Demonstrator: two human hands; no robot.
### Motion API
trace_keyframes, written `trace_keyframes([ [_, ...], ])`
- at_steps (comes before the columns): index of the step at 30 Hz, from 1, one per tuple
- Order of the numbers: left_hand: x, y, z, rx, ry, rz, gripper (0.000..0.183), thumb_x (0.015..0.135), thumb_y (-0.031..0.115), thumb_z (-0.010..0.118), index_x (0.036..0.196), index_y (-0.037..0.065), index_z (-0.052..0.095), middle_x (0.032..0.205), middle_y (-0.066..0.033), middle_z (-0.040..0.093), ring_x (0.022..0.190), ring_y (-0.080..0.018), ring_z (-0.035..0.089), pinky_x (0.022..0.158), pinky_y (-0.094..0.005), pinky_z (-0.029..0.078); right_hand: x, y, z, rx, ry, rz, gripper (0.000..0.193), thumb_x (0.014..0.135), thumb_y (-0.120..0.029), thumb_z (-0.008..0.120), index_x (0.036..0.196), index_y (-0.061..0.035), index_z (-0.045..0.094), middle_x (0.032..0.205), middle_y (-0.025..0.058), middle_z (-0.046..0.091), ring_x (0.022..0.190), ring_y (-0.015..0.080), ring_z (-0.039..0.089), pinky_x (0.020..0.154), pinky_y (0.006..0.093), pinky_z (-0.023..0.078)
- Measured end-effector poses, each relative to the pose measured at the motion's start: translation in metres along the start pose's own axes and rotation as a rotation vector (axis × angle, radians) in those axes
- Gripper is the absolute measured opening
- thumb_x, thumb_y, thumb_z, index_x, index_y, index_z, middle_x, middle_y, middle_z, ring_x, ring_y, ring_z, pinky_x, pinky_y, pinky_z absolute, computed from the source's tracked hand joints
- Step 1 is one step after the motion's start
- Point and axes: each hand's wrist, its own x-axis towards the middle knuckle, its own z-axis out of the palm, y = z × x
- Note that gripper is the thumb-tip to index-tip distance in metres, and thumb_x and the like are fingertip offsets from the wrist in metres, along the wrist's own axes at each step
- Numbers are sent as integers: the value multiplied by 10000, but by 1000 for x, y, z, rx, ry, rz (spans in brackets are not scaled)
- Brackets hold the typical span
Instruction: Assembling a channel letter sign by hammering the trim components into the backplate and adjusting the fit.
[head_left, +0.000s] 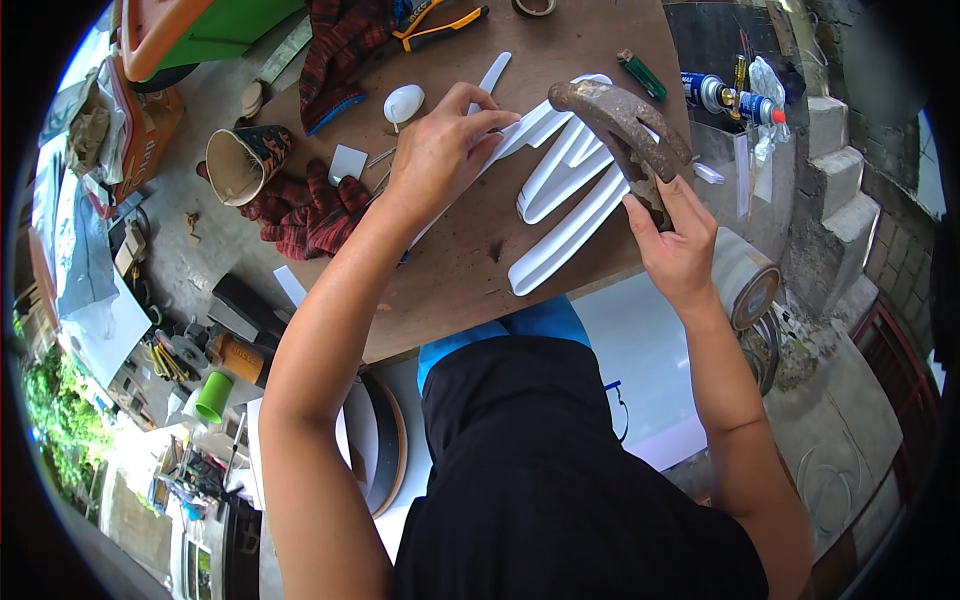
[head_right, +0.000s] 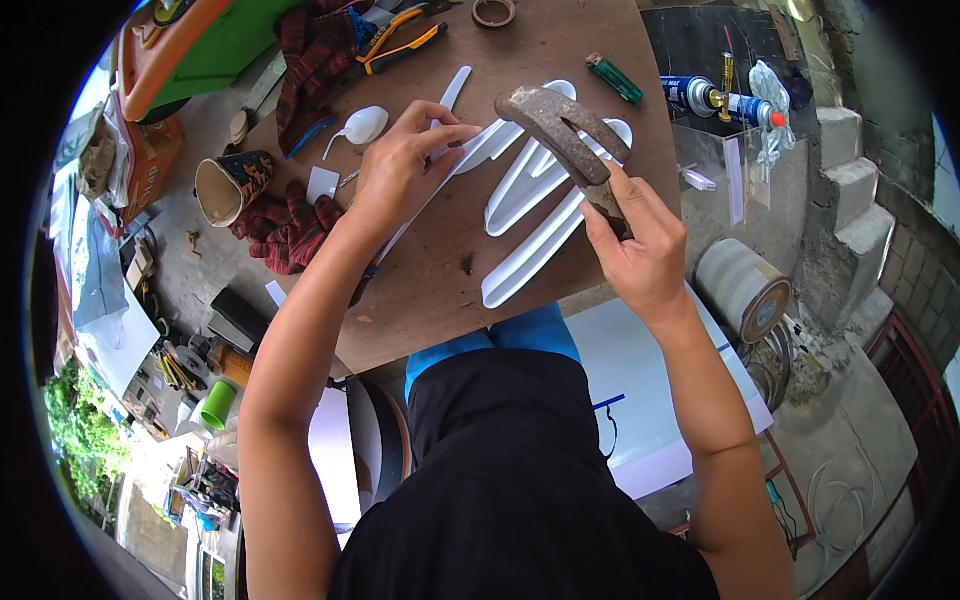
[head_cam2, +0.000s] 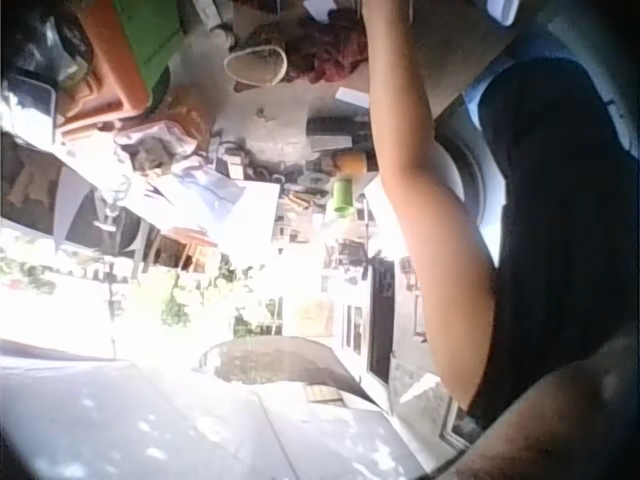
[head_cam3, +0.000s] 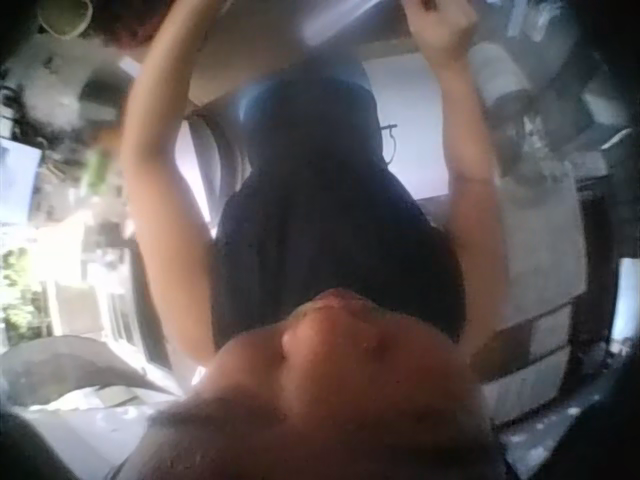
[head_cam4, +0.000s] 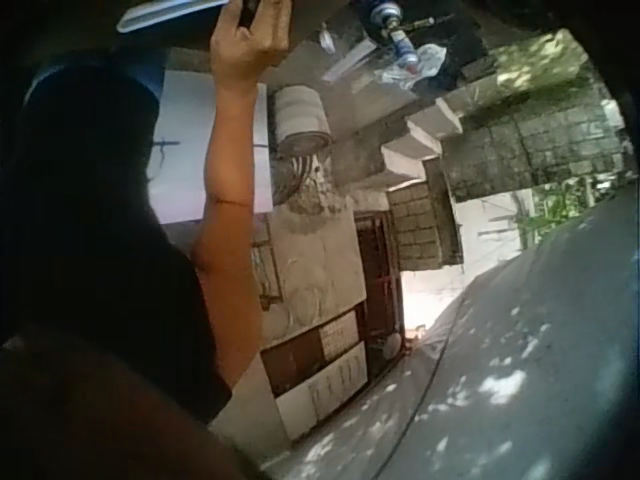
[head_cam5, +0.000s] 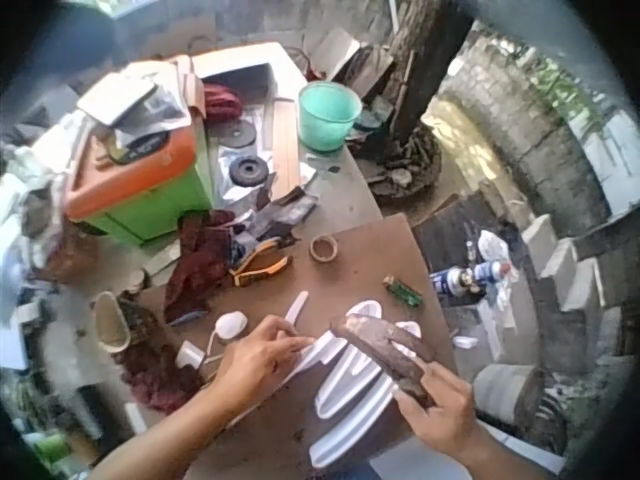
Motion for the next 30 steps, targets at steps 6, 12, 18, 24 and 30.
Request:
trace_keyframes([
  [6, 0, 0, -2, -9, -20, -26, 288, 894, 111, 741, 1161, 215, 780, 1149, -38, 641, 835, -225, 699, 746, -381, 568, -5, -6, -1, 20, -82, 45, 484, 852, 43, 742, 1326, 17, 645, 913, 160, 672, 754, 245, 650, 698, 334, 537],
  [12, -9, 4, -11, -55, 28, 20, 302, 883, 76, 744, 1171, 167, 753, 1119, -58, 644, 814, -226, 698, 733, -374, 567, -4, -8, -2, 41, -48, 53, 492, 850, 48, 742, 1331, 21, 639, 903, 152, 666, 752, 242, 646, 694, 334, 536],
  [18, -79, 15, -42, 98, -21, -255, 278, 874, 86, 755, 1135, 76, 658, 1093, -97, 648, 826, -275, 695, 718, -403, 558, -4, -6, -10, 19, -23, 25, 478, 864, 38, 742, 1328, 46, 626, 905, 152, 668, 751, 230, 646, 686, 333, 538],
  [24, -101, 9, -49, 287, 47, -379, 262, 847, 138, 778, 1066, 90, 642, 1054, -110, 634, 899, -359, 677, 736, -451, 553, -4, -3, -10, 1, -18, 24, 457, 875, 18, 750, 1310, 71, 622, 910, 160, 671, 750, 235, 655, 683, 332, 541],
  [30, -100, 6, -45, 352, 8, -474, 168, 854, 136, 764, 955, 72, 646, 1001, -111, 627, 889, -359, 679, 728, -462, 553, -3, -6, -14, -2, -2, 12, 440, 872, 15, 756, 1287, 82, 628, 906, 159, 670, 749, 241, 658, 679, 333, 539],
])
